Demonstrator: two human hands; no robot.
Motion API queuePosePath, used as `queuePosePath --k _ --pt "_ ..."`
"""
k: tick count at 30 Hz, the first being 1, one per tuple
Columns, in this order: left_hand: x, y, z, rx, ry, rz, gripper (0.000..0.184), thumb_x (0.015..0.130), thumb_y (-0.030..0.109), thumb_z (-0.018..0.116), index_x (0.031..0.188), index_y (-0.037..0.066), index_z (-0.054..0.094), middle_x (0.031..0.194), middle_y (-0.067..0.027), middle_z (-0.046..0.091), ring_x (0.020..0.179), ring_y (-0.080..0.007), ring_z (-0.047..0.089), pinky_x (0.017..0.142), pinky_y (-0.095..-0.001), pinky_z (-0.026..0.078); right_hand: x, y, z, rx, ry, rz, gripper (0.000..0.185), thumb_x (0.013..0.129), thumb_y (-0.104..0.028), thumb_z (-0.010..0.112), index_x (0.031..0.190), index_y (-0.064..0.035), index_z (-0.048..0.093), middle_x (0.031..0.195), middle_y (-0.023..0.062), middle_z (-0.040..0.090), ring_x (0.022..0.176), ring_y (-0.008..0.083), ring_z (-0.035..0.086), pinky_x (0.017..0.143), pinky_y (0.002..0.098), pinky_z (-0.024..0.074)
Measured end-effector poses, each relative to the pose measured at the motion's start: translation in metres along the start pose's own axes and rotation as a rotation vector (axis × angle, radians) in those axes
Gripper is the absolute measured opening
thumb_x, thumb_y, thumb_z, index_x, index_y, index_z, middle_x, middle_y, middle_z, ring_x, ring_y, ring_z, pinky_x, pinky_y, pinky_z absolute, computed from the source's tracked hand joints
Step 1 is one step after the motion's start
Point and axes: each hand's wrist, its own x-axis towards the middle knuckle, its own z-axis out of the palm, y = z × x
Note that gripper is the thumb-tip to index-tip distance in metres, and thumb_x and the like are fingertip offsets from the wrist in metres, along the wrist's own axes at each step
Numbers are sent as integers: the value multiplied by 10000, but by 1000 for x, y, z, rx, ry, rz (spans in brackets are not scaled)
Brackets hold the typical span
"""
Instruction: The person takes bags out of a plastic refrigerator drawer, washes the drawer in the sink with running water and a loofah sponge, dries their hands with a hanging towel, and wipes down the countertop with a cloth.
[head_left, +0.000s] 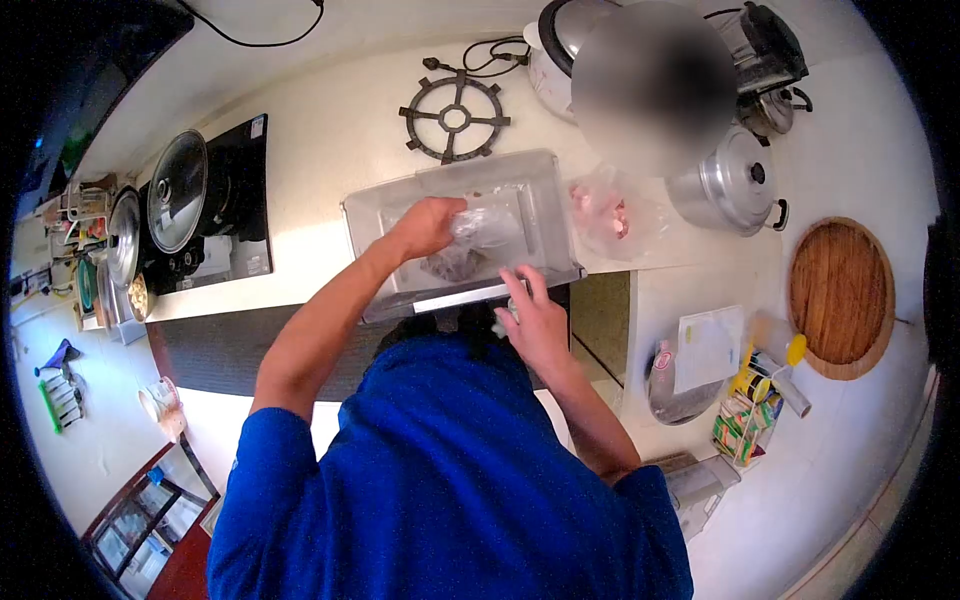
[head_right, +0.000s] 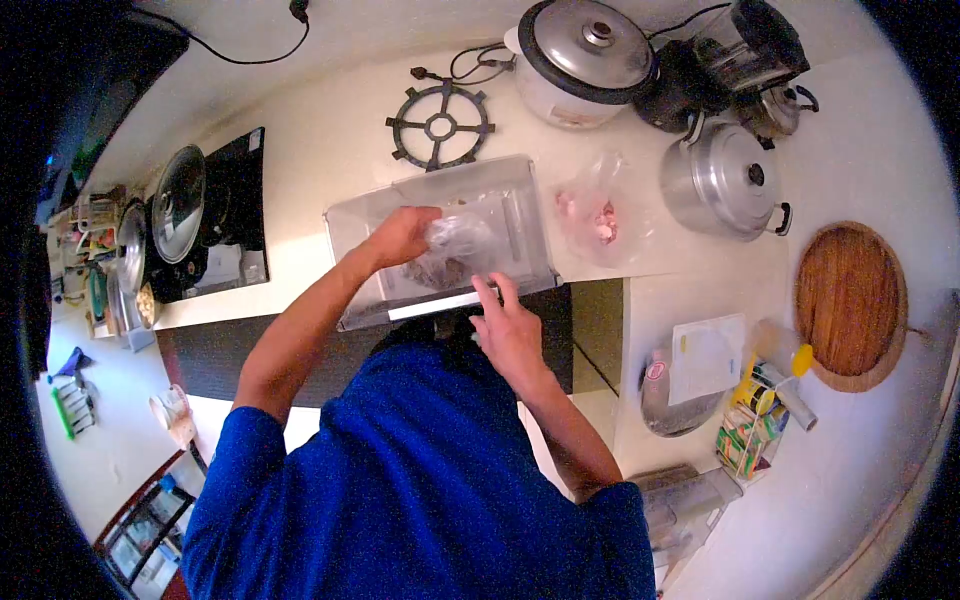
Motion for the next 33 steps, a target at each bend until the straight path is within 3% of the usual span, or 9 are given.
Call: queuePosePath --k 1,4,10,15,18,22,24,26,33 --pt "-7 0 -6 -60 -15 -29 259 736 -58 624 980 21 662 862 -162 692 804 -296 663 748 -370 513 2 -2 1 6 5 20 595 817 -133 750 1359 -101 508 1362 137 479 851 327 690 718 423 567" --pt "-27 21 -25 -354 14 -73 230 764 -56 658 983 17 671 852 -84 691 806 -171 634 747 -318 502 5 -3 0 13 14 28 546 827 -147 741 1323 -94 520 1317 141 493 841 333 688 714 436 566" --pt "-63 59 -106 -432 334 41 169 785 9 694 948 35 660 846 -9 659 793 -65 578 696 -266 490 5 -12 -5 -103 -21 37 480 851 -162 715 1290 -82 537 1327 131 492 915 333 672 727 441 564" --pt "-127 97 -188 -373 622 -17 398 740 -43 684 1135 -1 663 994 -27 701 869 -99 631 810 -274 511 7 -42 -16 -307 34 -36 418 837 -127 689 1242 -65 605 1316 121 520 1113 280 594 769 395 560" --pt "-146 92 -211 -439 750 -39 412 718 -56 593 1124 -26 656 1001 -50 701 875 -113 650 813 -268 517 13 -47 -11 -343 82 -207 431 786 -83 667 1214 -40 638 1292 118 554 1171 251 544 798 372 556" --pt "-151 48 -224 -438 828 -133 423 708 -49 571 1126 -50 641 947 -55 685 793 -100 617 743 -245 499 25 -50 10 -355 33 -310 301 775 -93 614 1067 -36 652 1085 83 602 1034 227 591 713 344 565" --pt "-152 39 -222 -226 855 -146 391 717 -42 579 1100 -48 657 921 -44 685 799 -117 612 749 -257 498 27 -51 16 -410 8 -302 226 786 -108 600 995 -39 652 1013 68 603 985 216 602 682 332 565" --pt "-148 -14 -216 -350 854 -159 366 731 -36 589 1089 -48 663 932 -51 696 819 -121 621 768 -268 505 30 -55 23 -544 44 -304 118 798 -139 588 887 -69 620 882 52 578 914 203 608 634 322 562" --pt "-137 -170 -153 -346 873 -268 270 766 16 638 1027 -46 665 872 -85 699 814 -125 617 747 -287 506 36 -50 39 -697 -95 -203 89 814 -138 609 873 -86 649 853 65 656 869 228 663 632 353 568"
